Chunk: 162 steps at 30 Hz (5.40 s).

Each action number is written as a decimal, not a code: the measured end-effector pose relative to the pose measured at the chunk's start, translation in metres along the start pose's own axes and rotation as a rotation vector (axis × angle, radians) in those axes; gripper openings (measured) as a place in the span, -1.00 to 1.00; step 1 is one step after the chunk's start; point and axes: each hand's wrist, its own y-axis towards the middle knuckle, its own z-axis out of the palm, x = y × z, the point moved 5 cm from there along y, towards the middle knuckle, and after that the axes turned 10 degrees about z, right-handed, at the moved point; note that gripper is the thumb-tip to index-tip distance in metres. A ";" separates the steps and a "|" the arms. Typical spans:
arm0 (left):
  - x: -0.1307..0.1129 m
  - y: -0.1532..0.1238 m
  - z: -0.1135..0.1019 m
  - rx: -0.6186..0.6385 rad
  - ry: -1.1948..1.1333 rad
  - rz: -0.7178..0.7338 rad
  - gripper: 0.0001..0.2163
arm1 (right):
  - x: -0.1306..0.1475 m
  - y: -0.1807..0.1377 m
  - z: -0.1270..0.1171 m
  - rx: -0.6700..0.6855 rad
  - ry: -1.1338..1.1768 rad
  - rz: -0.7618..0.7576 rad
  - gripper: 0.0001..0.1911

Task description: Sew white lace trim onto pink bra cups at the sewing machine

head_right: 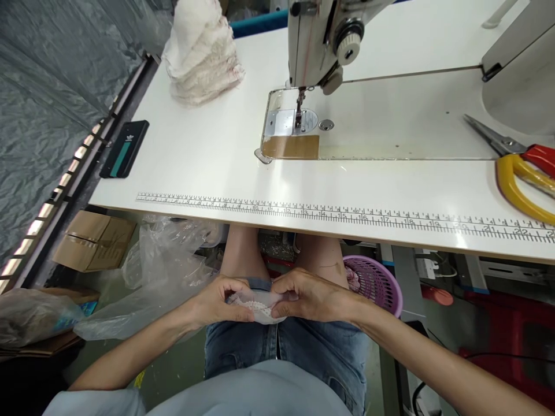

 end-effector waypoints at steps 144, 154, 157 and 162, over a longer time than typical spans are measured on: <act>-0.028 0.057 0.061 -0.027 -0.021 -0.067 -0.61 | -0.031 -0.097 -0.004 -0.760 -0.803 -0.154 -0.67; -0.034 0.061 0.064 -0.042 -0.019 -0.049 -0.61 | -0.021 -0.090 -0.001 -0.875 -0.545 -0.080 -0.85; -0.031 0.060 0.060 -0.083 0.006 -0.064 -0.63 | -0.019 -0.086 0.000 -0.898 -0.539 -0.096 -0.80; -0.026 0.062 0.056 -0.067 0.048 -0.020 -0.74 | -0.016 -0.084 0.000 -0.803 -0.333 -0.279 -0.80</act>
